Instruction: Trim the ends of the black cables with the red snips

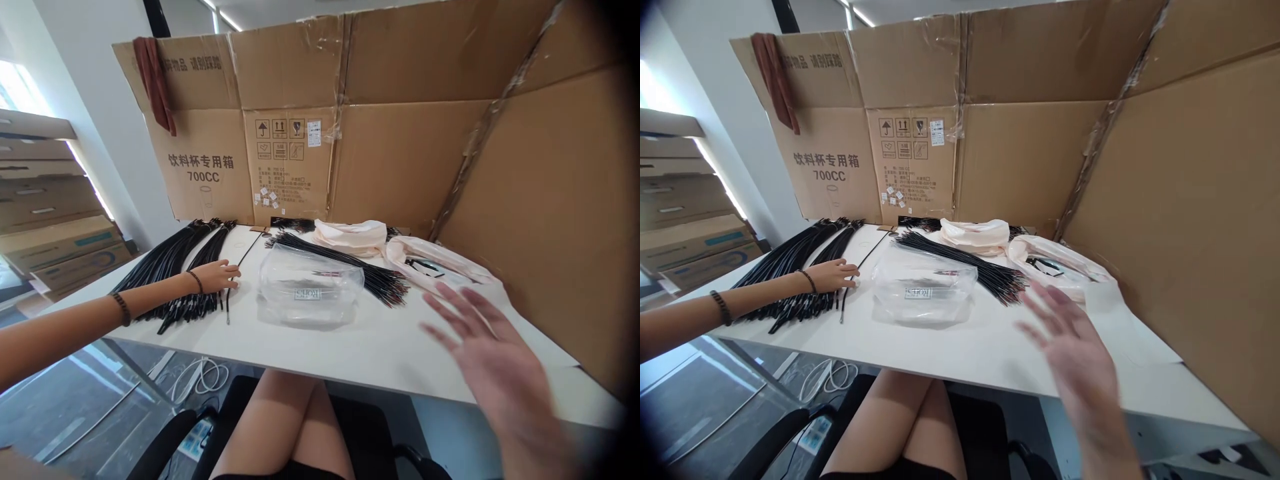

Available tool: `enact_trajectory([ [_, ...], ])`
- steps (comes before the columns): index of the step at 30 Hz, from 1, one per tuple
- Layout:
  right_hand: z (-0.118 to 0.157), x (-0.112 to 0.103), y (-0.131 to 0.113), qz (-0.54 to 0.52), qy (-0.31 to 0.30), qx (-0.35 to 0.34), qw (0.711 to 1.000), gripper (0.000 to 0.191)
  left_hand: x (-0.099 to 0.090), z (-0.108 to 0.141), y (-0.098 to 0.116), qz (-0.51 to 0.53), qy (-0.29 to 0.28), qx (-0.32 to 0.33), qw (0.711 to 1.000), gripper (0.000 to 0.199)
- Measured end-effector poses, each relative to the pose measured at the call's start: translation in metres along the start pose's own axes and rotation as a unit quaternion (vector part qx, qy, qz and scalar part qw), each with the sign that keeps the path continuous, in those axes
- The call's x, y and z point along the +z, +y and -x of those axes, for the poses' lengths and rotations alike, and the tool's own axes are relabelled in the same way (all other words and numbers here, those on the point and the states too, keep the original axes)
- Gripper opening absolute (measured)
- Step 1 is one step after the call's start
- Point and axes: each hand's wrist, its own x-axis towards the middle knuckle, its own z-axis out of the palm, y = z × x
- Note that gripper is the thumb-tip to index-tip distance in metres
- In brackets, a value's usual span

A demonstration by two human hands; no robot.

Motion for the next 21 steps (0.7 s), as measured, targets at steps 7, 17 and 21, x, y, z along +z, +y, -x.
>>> enact_trajectory([
  [7,-0.013,0.01,0.013,-0.139,0.078,0.166,0.973,0.055,-0.016,-0.001,0.008,0.12,0.066,-0.046,0.989,0.03],
  [17,-0.094,0.016,0.037,0.031,0.007,0.184,0.982,0.047,-0.157,-0.009,-0.017,0.302,0.451,-0.209,0.813,0.011],
  [21,-0.17,0.038,0.067,0.239,-0.016,0.132,0.962,0.042,-0.207,-0.012,-0.005,0.398,0.629,-0.235,0.625,0.014],
])
